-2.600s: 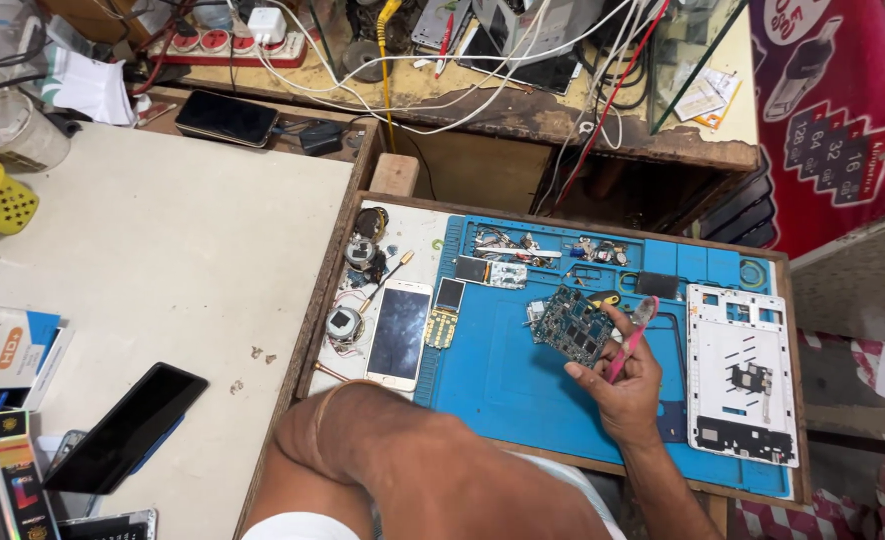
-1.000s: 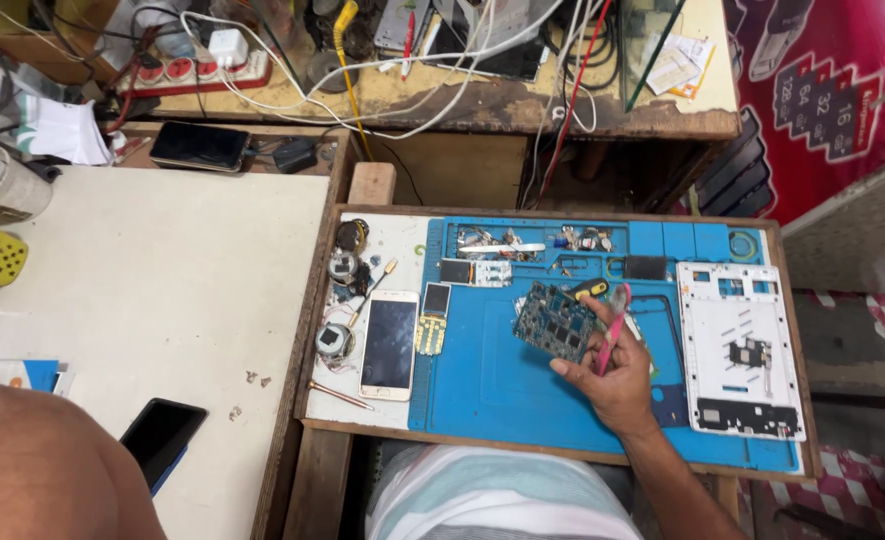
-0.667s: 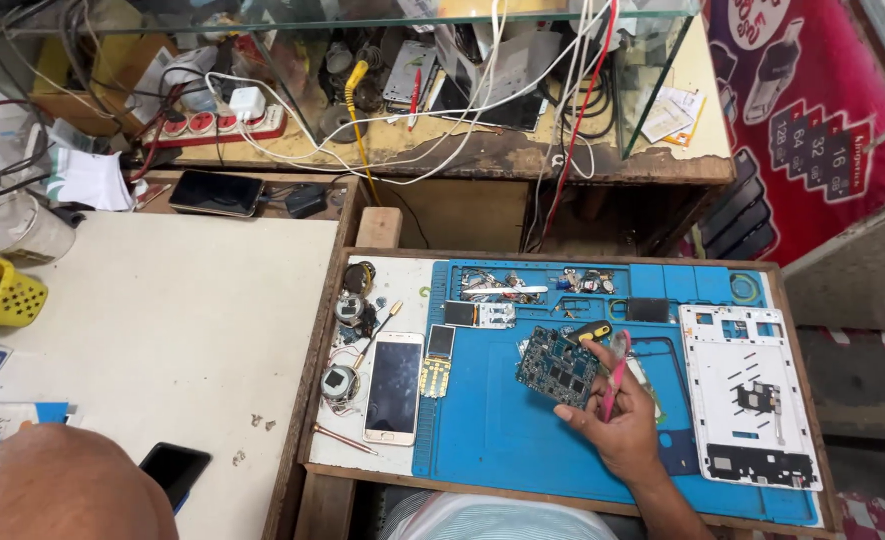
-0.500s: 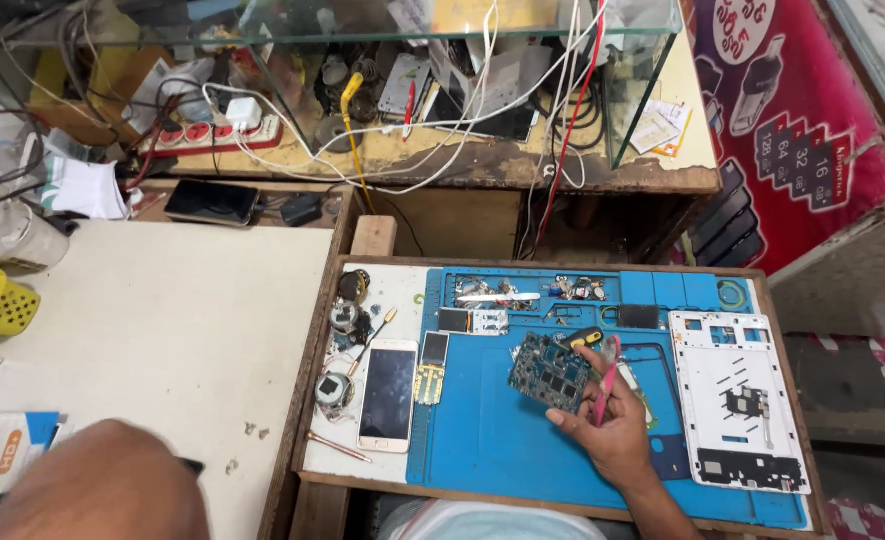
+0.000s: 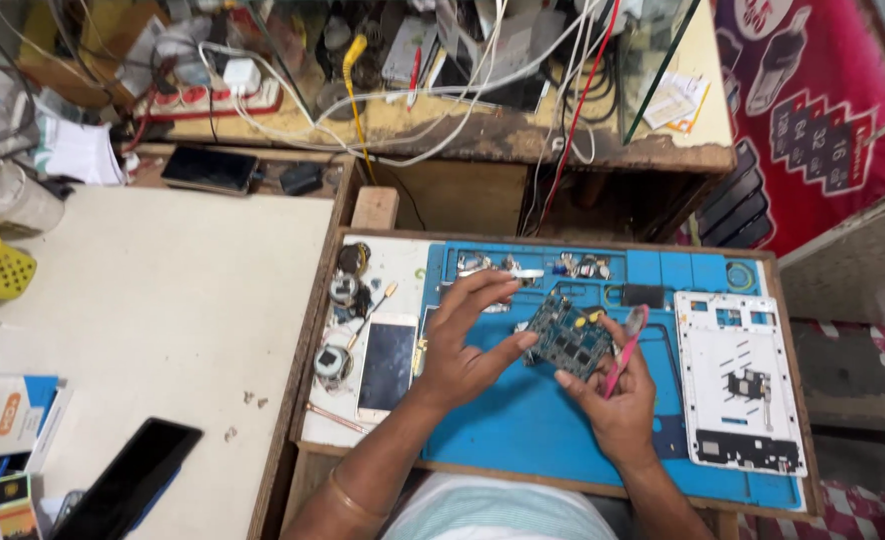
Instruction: The person holds a disassembled phone mainboard over a blue work mat and brushes its surface with a pink toothbrush, rotating the board to reach different areas. They continue brushing and repositioning the board throughout the episode while other phone parts and tools sit on the mat.
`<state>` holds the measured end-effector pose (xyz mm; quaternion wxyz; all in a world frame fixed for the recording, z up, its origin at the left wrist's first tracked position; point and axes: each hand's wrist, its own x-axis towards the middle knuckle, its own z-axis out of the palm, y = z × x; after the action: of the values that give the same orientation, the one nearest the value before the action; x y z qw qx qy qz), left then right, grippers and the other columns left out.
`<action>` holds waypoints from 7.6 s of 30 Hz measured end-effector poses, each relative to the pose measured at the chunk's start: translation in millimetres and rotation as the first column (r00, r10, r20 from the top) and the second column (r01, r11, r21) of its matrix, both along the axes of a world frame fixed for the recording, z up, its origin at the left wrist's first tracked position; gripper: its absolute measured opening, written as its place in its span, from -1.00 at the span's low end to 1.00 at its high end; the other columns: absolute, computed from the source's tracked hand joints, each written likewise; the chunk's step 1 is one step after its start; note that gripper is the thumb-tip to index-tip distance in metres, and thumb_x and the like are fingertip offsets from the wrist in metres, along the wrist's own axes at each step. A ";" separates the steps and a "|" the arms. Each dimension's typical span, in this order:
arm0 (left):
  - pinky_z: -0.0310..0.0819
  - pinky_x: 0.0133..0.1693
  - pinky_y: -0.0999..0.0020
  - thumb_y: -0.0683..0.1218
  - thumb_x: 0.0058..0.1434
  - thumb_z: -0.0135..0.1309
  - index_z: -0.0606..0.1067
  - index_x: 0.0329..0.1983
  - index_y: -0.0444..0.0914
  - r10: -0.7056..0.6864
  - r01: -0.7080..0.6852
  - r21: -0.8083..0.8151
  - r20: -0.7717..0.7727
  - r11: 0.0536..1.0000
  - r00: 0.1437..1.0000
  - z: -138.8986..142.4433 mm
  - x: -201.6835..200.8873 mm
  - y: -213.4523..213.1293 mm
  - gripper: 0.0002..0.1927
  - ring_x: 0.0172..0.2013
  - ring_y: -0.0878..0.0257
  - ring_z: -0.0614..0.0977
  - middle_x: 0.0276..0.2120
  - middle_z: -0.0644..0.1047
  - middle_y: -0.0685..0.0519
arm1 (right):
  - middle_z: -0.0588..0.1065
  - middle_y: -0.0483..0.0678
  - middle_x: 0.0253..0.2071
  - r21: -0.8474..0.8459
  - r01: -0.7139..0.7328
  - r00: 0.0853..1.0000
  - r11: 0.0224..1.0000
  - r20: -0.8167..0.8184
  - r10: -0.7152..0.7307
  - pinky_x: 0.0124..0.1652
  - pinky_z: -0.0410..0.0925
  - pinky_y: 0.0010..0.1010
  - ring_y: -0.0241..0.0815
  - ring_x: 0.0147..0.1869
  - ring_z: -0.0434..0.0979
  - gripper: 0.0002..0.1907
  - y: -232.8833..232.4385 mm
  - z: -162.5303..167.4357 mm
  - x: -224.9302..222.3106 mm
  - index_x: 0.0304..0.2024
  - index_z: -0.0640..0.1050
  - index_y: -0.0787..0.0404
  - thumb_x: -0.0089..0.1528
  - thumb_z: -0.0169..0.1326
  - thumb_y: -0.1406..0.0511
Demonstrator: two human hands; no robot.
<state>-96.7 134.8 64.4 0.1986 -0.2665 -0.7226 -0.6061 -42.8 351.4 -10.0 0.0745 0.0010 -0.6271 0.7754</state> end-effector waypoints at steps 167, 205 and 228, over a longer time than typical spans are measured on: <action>0.45 -0.25 0.41 0.14 -0.11 0.53 0.10 0.50 -0.09 -0.328 0.362 -0.089 0.267 0.928 0.906 -144.3 -27.4 52.9 0.18 -0.16 0.33 0.58 -0.12 0.50 0.11 | 0.53 -0.13 -0.32 0.135 0.084 0.995 0.987 0.033 -0.089 -0.58 0.18 -0.67 -0.52 -0.51 0.33 -0.37 34.1 -58.0 -12.0 0.35 0.31 0.37 0.28 0.16 0.30; 0.41 -0.28 0.43 0.15 -0.16 0.54 0.08 0.45 -0.13 -0.350 0.395 -0.098 0.305 0.913 0.886 -139.3 -31.1 53.5 0.19 -0.18 0.34 0.52 -0.04 0.47 0.07 | 0.55 0.07 0.05 0.153 0.017 1.000 0.988 -0.006 -0.016 -0.08 0.50 -0.54 -0.29 0.04 0.59 -0.37 37.8 -61.9 -17.0 0.35 0.30 0.42 0.27 0.16 0.37; 0.43 -0.28 0.42 0.14 -0.11 0.52 0.06 0.48 -0.15 -0.354 0.399 -0.106 0.296 0.911 0.887 -140.3 -31.2 56.6 0.19 -0.20 0.35 0.58 -0.16 0.51 0.13 | 0.55 0.11 0.06 0.169 0.022 1.000 0.985 0.011 -0.024 -0.05 0.50 -0.49 -0.24 0.06 0.59 -0.35 41.1 -64.9 -18.4 0.36 0.29 0.43 0.26 0.17 0.36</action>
<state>-127.9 191.4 -75.9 -0.0463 -0.3322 -0.7243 -0.6024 -61.3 392.4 -74.9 0.0792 -0.0050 -0.6910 0.7185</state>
